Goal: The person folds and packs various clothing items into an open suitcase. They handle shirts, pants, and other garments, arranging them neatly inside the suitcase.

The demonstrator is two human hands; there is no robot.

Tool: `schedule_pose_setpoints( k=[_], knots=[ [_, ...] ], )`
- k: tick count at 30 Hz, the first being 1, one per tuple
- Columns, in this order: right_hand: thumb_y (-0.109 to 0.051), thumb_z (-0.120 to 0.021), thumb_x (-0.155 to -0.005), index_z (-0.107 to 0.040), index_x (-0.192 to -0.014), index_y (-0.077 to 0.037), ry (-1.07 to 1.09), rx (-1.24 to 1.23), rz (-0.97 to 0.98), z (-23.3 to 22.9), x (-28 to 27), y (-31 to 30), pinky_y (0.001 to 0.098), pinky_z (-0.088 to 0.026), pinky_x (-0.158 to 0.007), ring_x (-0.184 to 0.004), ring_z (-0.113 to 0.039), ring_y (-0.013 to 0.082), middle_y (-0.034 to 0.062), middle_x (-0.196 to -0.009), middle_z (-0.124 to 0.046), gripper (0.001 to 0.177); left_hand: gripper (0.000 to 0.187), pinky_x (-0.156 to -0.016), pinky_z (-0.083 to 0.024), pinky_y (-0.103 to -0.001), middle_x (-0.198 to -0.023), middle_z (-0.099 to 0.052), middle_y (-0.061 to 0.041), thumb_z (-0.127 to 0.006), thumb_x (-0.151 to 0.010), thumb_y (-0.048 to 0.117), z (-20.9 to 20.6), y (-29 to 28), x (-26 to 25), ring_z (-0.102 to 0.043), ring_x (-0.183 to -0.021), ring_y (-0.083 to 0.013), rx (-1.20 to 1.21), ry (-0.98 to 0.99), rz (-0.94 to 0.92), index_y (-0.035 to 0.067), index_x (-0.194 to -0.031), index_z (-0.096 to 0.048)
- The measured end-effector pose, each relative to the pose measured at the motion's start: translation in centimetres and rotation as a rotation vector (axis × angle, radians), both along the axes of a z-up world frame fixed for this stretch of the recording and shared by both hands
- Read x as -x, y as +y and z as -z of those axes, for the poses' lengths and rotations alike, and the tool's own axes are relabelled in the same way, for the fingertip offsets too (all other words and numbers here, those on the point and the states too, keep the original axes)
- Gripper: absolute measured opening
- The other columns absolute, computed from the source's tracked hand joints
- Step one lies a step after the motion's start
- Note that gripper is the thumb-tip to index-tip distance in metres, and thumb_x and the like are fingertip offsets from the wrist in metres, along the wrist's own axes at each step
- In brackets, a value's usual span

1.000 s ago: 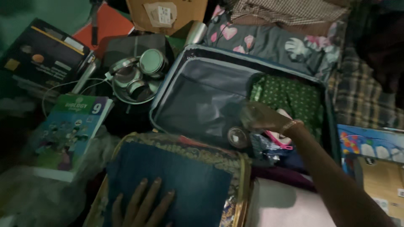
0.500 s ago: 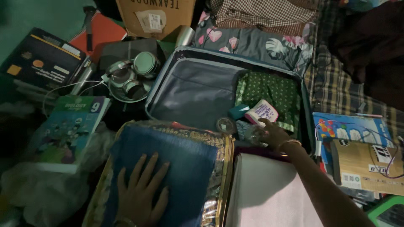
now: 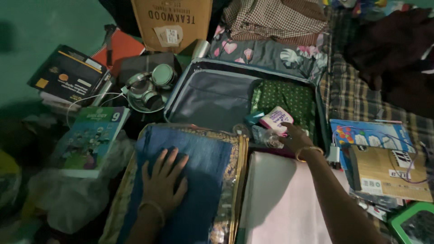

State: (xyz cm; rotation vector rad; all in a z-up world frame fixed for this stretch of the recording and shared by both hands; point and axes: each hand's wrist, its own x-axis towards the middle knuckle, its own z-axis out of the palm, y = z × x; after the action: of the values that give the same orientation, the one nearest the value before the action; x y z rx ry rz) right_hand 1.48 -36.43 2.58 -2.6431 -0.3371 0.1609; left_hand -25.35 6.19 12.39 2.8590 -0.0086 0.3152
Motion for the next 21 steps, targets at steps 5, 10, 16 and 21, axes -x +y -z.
schedule_pose_setpoints(
  k=[5, 10, 16, 21],
  knots=[
    [-0.017, -0.075, -0.082, -0.067, -0.128, -0.011, -0.252, -0.146, 0.084, -5.8, 11.0, -3.6, 0.045, -0.056, -0.085, -0.101, -0.069, 0.0379, 0.0207, -0.118, -0.069, 0.047, 0.054, -0.117, -0.014, -0.068, -0.158, -0.043, -0.005, -0.056, -0.089, 0.04, 0.0, -0.3, -0.1, -0.031, -0.149, -0.0287, 0.035, -0.146, 0.016, 0.026, -0.141, -0.057],
    [-0.016, -0.072, -0.085, -0.069, -0.126, -0.012, -0.352, -0.112, 0.243, -7.8, 22.8, -6.0, 0.0421, -0.056, -0.083, -0.092, -0.07, 0.0326, 0.016, -0.115, -0.072, 0.042, 0.053, -0.118, -0.015, -0.067, -0.159, -0.043, -0.007, -0.055, -0.094, 0.038, -1.1, -0.7, -0.1, -0.031, -0.15, -0.0299, -0.04, -0.067, 0.01, 0.024, -0.144, -0.057],
    [-0.024, -0.07, -0.088, -0.063, -0.132, -0.016, -0.464, 0.086, 0.238, -5.0, 33.2, -4.0, 0.0534, -0.045, -0.104, -0.131, -0.056, 0.0344, 0.0164, -0.144, -0.059, 0.045, 0.048, -0.113, -0.014, -0.071, -0.158, -0.038, -0.009, -0.049, -0.099, 0.036, -2.0, -2.0, -0.5, -0.028, -0.15, -0.0358, -0.14, 0.021, -0.007, 0.023, -0.145, -0.052],
    [-0.032, -0.066, -0.088, -0.057, -0.142, -0.021, -0.375, 0.132, 0.349, -4.4, 37.7, -1.2, 0.0584, -0.031, -0.116, -0.147, -0.041, 0.0335, 0.0143, -0.157, -0.047, 0.056, 0.053, -0.122, -0.026, -0.056, -0.158, -0.042, -0.016, -0.055, -0.095, 0.027, -4.2, -10.4, 4.4, -0.033, -0.152, -0.0282, 0.097, 0.133, 0.05, 0.014, -0.146, -0.05]
  ],
)
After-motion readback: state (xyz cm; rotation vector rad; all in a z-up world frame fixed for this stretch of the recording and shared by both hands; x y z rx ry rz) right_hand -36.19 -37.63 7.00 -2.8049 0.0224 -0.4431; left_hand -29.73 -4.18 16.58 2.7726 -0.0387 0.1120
